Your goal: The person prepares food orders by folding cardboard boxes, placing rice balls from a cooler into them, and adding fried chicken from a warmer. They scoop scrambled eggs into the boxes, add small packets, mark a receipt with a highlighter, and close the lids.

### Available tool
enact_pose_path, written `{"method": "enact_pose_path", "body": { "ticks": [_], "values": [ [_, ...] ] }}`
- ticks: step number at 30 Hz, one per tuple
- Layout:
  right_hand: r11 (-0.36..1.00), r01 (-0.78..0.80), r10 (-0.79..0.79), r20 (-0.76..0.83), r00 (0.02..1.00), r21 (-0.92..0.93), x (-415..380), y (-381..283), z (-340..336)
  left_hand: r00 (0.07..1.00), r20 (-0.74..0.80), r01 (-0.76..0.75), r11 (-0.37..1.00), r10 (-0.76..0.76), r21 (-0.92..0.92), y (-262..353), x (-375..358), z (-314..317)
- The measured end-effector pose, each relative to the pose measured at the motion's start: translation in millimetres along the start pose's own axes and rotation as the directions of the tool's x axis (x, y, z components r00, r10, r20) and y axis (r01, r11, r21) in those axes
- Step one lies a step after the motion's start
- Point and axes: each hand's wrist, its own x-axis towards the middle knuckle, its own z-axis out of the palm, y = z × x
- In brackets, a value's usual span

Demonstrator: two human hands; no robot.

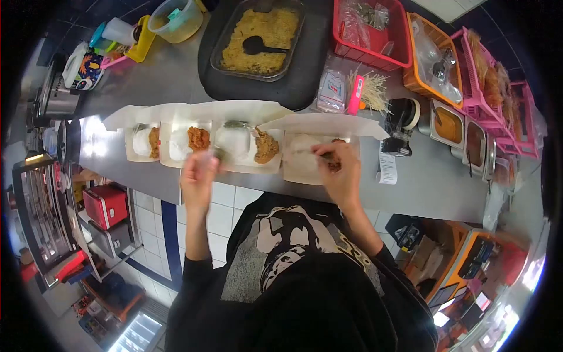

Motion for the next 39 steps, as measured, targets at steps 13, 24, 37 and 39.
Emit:
{"method": "enact_pose_path", "body": {
  "ticks": [13,24,37,39],
  "values": [
    [0.999,0.026,-0.022,0.197,0.98,-0.018,89.0,-55.4,-51.1,0.979,0.187,-0.148,0.358,-0.079,0.922,-42.2,112.8,-72.1],
    [0.088,-0.88,0.812,0.478,0.335,0.467,190.6,26.4,34.6,0.98,0.143,-0.193,0.817,0.136,0.543,140.4,174.4,-56.5],
    [-0.194,-0.79,0.853,0.497,0.157,0.582,220.5,19.1,23.0,0.543,0.313,0.655,0.626,-0.78,0.424,44.3,281.4,-11.1],
    [-0.1,-0.794,0.774,0.548,0.317,0.6,216.7,-7.7,0.3,0.583,0.262,0.671,0.638,-0.769,0.378,52.7,281.7,-23.1]
  ]
}}
